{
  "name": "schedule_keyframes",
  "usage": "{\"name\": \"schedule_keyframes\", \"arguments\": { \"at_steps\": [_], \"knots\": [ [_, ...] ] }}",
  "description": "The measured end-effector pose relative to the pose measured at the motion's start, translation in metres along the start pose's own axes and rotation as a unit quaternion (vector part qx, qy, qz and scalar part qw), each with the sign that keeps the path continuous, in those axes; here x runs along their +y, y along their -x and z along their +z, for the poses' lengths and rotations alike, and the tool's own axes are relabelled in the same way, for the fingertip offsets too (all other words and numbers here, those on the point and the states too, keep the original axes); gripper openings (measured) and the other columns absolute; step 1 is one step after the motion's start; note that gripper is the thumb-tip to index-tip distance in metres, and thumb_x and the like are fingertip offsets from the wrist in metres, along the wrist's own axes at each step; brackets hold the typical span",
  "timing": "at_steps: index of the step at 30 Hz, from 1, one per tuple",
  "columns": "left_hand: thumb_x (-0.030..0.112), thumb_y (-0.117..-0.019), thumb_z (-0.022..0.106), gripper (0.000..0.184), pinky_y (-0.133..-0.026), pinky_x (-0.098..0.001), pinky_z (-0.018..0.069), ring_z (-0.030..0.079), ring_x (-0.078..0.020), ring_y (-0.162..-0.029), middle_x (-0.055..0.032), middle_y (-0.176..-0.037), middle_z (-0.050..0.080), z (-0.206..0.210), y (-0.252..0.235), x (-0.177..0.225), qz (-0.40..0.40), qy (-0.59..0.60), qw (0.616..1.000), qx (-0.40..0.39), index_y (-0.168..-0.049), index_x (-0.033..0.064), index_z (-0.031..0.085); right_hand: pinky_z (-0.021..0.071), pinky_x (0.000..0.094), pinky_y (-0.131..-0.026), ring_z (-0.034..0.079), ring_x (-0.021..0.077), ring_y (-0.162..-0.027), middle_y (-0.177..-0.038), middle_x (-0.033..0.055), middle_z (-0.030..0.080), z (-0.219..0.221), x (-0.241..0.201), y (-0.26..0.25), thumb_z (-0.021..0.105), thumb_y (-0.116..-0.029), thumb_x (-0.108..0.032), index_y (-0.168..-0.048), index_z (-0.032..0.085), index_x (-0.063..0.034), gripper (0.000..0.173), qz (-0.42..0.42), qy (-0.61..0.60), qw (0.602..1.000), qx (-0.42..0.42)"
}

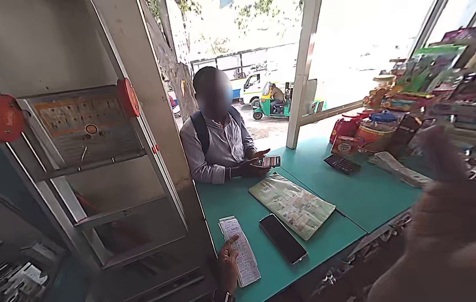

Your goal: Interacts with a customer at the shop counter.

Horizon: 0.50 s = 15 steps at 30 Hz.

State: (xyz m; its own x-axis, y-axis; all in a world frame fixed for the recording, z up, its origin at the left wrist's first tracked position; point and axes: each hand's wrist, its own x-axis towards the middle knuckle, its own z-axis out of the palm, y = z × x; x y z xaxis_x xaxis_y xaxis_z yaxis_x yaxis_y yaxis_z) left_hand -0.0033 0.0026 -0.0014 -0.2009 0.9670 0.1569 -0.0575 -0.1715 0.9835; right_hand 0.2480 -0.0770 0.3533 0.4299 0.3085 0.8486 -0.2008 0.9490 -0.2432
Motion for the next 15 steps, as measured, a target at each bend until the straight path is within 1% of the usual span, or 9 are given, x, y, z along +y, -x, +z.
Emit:
{"name": "schedule_keyframes", "arguments": {
  "at_steps": [1, 2, 3, 5, 6, 8, 10, 12, 15],
  "knots": [
    [-0.005, -0.0912, 0.046, 0.042, -0.107, -0.0388, 0.0482, 0.061, -0.0188, -0.126, -0.0152, -0.135, 0.066, -0.001, -0.001, -0.002, 0.0, 0.0, 1.0, 0.002, -0.128, -0.0034, 0.066, 0.0524, 0.0405, -0.107, 0.065, 0.0176, -0.121, -0.13, -0.0012, 0.068, -0.018, 0.021, 0.011, 0.062, -0.0986, -0.048, -0.131, 0.058, -0.0189, 0.043, 0.044, 0.02, 0.997, -0.052],
    [-0.005, -0.0909, 0.047, 0.042, -0.107, -0.0392, 0.0481, 0.061, -0.0187, -0.126, -0.0147, -0.134, 0.066, -0.002, -0.002, -0.004, 0.001, 0.0, 1.0, 0.004, -0.128, -0.0031, 0.067, 0.0515, 0.0425, -0.109, 0.061, 0.019, -0.129, -0.14, -0.0019, 0.063, -0.028, 0.045, 0.032, 0.062, -0.0975, -0.053, -0.137, 0.057, -0.0214, 0.051, 0.098, 0.045, 0.991, -0.077],
    [-0.004, -0.0908, 0.048, 0.042, -0.108, -0.0398, 0.0475, 0.06, -0.0187, -0.127, -0.0139, -0.135, 0.066, -0.002, -0.002, -0.005, 0.0, -0.002, 1.0, 0.005, -0.128, -0.0024, 0.067, 0.054, 0.0411, -0.106, 0.062, 0.019, -0.127, -0.139, -0.0001, 0.065, -0.034, 0.072, 0.062, 0.058, -0.0994, -0.052, -0.135, 0.061, -0.0177, 0.05, 0.156, 0.085, 0.98, -0.094],
    [-0.003, -0.0907, 0.048, 0.042, -0.109, -0.0412, 0.0465, 0.059, -0.0194, -0.128, -0.0133, -0.136, 0.066, -0.001, -0.001, -0.005, -0.001, -0.007, 1.0, 0.008, -0.129, -0.0017, 0.066, 0.0572, 0.0391, -0.099, 0.066, 0.0197, -0.118, -0.132, 0.0101, 0.068, -0.046, 0.12, 0.141, 0.046, -0.1067, -0.035, -0.131, 0.063, 0.0008, 0.046, 0.276, 0.162, 0.937, -0.136],
    [-0.003, -0.0911, 0.048, 0.043, -0.109, -0.0416, 0.0464, 0.059, -0.0198, -0.128, -0.0135, -0.136, 0.066, -0.002, 0.001, -0.005, -0.004, -0.012, 1.0, 0.009, -0.13, -0.0015, 0.066, 0.0603, 0.0383, -0.094, 0.069, 0.0202, -0.113, -0.128, 0.0127, 0.07, -0.053, 0.137, 0.182, 0.043, -0.1075, -0.025, -0.127, 0.064, 0.0043, 0.041, 0.311, 0.186, 0.922, -0.139],
    [-0.004, -0.0925, 0.047, 0.043, -0.11, -0.0429, 0.0457, 0.059, -0.0216, -0.129, -0.0161, -0.138, 0.064, -0.004, -0.001, -0.004, 0.002, -0.014, 1.0, 0.001, -0.133, -0.0031, 0.063, 0.0633, 0.0401, -0.088, 0.072, 0.0228, -0.11, -0.125, 0.0163, 0.071, -0.057, 0.147, 0.235, 0.043, -0.1056, -0.012, -0.127, 0.064, 0.0072, 0.036, 0.358, 0.192, 0.906, -0.115],
    [-0.005, -0.093, 0.047, 0.043, -0.109, -0.0425, 0.0463, 0.059, -0.0216, -0.128, -0.0179, -0.139, 0.062, -0.003, -0.004, -0.005, 0.011, -0.001, 1.0, -0.005, -0.134, -0.0055, 0.061, 0.0613, 0.0419, -0.093, 0.069, 0.0245, -0.117, -0.132, 0.0195, 0.067, -0.059, 0.146, 0.257, 0.045, -0.1048, -0.011, -0.133, 0.059, 0.0092, 0.037, 0.382, 0.195, 0.895, -0.12],
    [-0.005, -0.0921, 0.046, 0.043, -0.11, -0.0411, 0.0464, 0.059, -0.0207, -0.128, -0.0176, -0.137, 0.063, -0.002, -0.002, -0.006, 0.015, 0.002, 1.0, -0.009, -0.133, -0.0067, 0.061, 0.0569, 0.0393, -0.101, 0.066, 0.0243, -0.122, -0.136, 0.0221, 0.064, -0.067, 0.15, 0.272, 0.049, -0.1035, -0.011, -0.138, 0.056, 0.0097, 0.041, 0.369, 0.228, 0.886, -0.163],
    [-0.007, -0.0914, 0.047, 0.043, -0.11, -0.0401, 0.0465, 0.06, -0.0201, -0.127, -0.017, -0.136, 0.065, -0.003, 0.0, -0.002, 0.015, -0.013, 1.0, -0.017, -0.132, -0.0065, 0.062, 0.0552, 0.0371, -0.103, 0.068, 0.0237, -0.121, -0.137, 0.0217, 0.064, -0.085, 0.17, 0.297, 0.053, -0.1037, -0.014, -0.141, 0.056, 0.0063, 0.043, 0.366, 0.272, 0.866, -0.208]
  ]
}}
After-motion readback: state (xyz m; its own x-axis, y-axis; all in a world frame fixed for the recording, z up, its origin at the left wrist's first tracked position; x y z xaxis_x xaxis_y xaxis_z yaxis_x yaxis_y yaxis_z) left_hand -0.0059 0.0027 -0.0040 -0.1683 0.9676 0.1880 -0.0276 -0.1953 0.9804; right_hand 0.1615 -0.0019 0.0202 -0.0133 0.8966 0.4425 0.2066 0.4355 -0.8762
